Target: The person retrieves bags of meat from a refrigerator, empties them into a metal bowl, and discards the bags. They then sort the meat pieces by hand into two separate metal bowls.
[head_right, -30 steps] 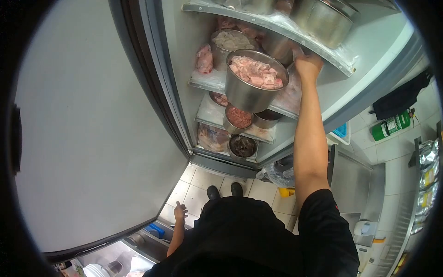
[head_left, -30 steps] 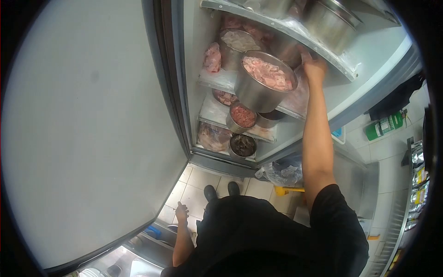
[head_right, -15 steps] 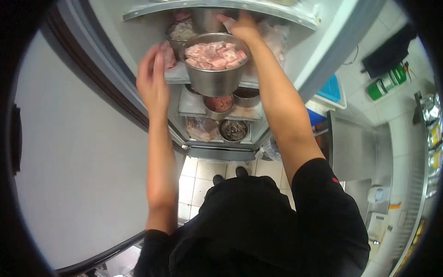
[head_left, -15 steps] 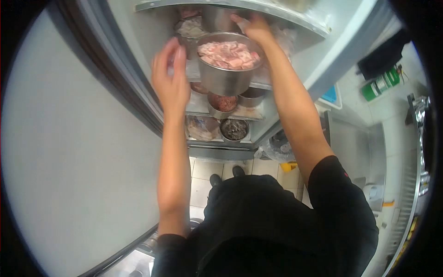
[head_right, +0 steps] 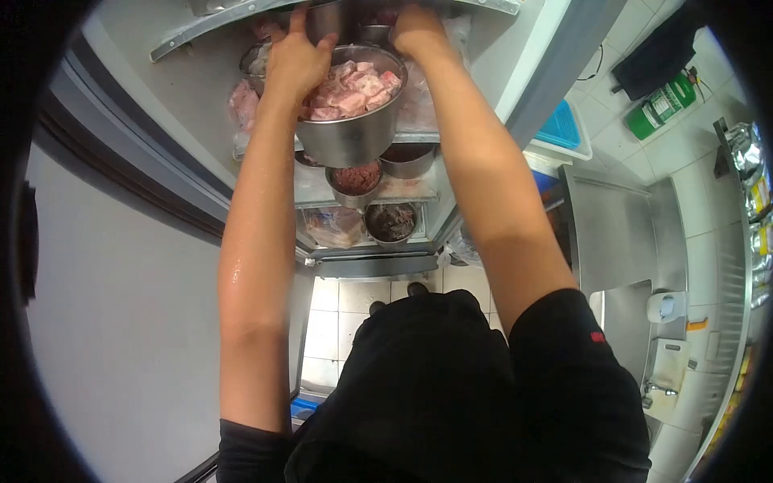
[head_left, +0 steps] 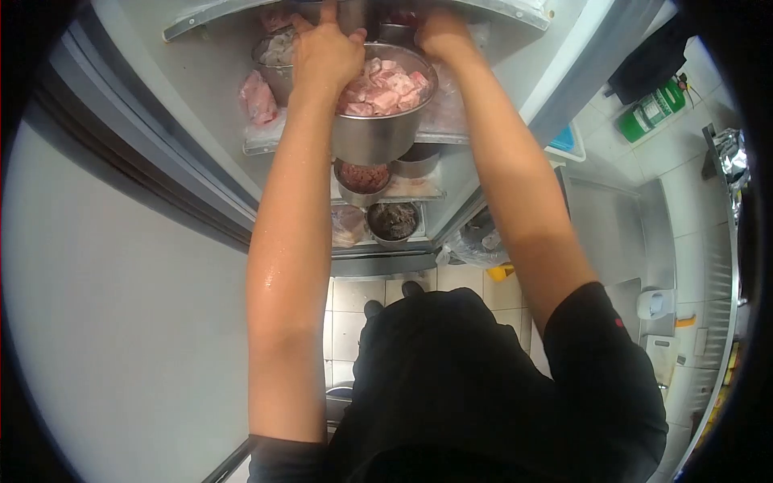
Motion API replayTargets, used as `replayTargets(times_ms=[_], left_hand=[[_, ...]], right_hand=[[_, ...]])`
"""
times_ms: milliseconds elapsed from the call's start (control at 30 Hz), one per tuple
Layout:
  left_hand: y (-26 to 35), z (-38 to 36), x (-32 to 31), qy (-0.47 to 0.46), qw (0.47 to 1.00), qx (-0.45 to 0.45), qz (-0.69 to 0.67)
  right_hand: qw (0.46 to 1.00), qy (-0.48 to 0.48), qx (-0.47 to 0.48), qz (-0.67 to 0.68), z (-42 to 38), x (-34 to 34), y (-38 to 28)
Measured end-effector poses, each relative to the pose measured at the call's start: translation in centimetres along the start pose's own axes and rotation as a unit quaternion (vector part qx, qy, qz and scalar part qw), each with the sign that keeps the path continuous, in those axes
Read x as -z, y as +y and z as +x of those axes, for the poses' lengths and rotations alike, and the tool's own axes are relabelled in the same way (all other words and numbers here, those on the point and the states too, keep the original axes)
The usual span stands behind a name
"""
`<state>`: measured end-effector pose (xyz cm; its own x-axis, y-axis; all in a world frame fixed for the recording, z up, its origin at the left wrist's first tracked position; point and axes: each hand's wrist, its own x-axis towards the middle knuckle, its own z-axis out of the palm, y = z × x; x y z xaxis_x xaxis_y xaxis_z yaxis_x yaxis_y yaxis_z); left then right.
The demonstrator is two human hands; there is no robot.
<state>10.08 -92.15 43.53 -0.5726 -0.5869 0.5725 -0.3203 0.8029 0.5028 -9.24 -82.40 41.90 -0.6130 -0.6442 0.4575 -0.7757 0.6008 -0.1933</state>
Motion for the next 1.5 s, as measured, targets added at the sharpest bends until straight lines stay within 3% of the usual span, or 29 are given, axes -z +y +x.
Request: replayTargets(times_ms=[33, 100, 300, 533, 767, 967, 1100, 1200, 1300, 1500], left_hand=[[0.6, -0.1, 0.5, -0.028, 0.999, 0.02, 0.021], [0.7, -0.4, 0.4, 0.005, 0.999, 0.009, 0.032], [0.0, -0.1, -0.3, -0.005, 0.999, 0.032, -0.019], [-0.8, -0.2, -1.2, 0.04, 0.999, -0.003, -0.015], [-0.5, 0.4, -0.4, -0.002, 1.0, 0.017, -0.008], [-0.8, 0.3, -0.5, 0.022, 1.0, -0.021, -0.005], [-0.4, 0.4, 0.1, -0.051, 0.998, 0.032, 0.009], [0.7, 0.3, 0.6, -0.052, 0.997, 0.047, 0.028], [-0.2, 0.4, 0.0, -0.027, 0.999, 0.009, 0.035], [1.7, 0.2, 0.7, 0.003, 0.999, 0.0, 0.038]], right_hand=[[0.996, 0.006, -0.069, 0.06, 1.6, -1.1, 0.0], [0.998, 0.053, 0.01, 0.042, 5.2, -4.3, 2.0], [0.991, 0.034, -0.017, 0.125, 8.1, -2.9, 1.1], [0.973, 0.035, -0.048, 0.225, 7.9, -2.9, 1.7], [0.926, 0.026, -0.095, 0.365, 8.2, -2.7, 4.0], [0.88, 0.016, -0.109, 0.463, 9.2, -2.9, 4.5], [0.851, 0.012, -0.103, 0.515, 11.5, -3.4, 4.5], [0.834, 0.01, -0.092, 0.544, 13.3, -3.3, 4.3], [0.82, 0.007, -0.079, 0.567, 14.2, -2.9, 4.3], [0.774, -0.011, -0.087, 0.627, 11.1, -3.7, 4.0]])
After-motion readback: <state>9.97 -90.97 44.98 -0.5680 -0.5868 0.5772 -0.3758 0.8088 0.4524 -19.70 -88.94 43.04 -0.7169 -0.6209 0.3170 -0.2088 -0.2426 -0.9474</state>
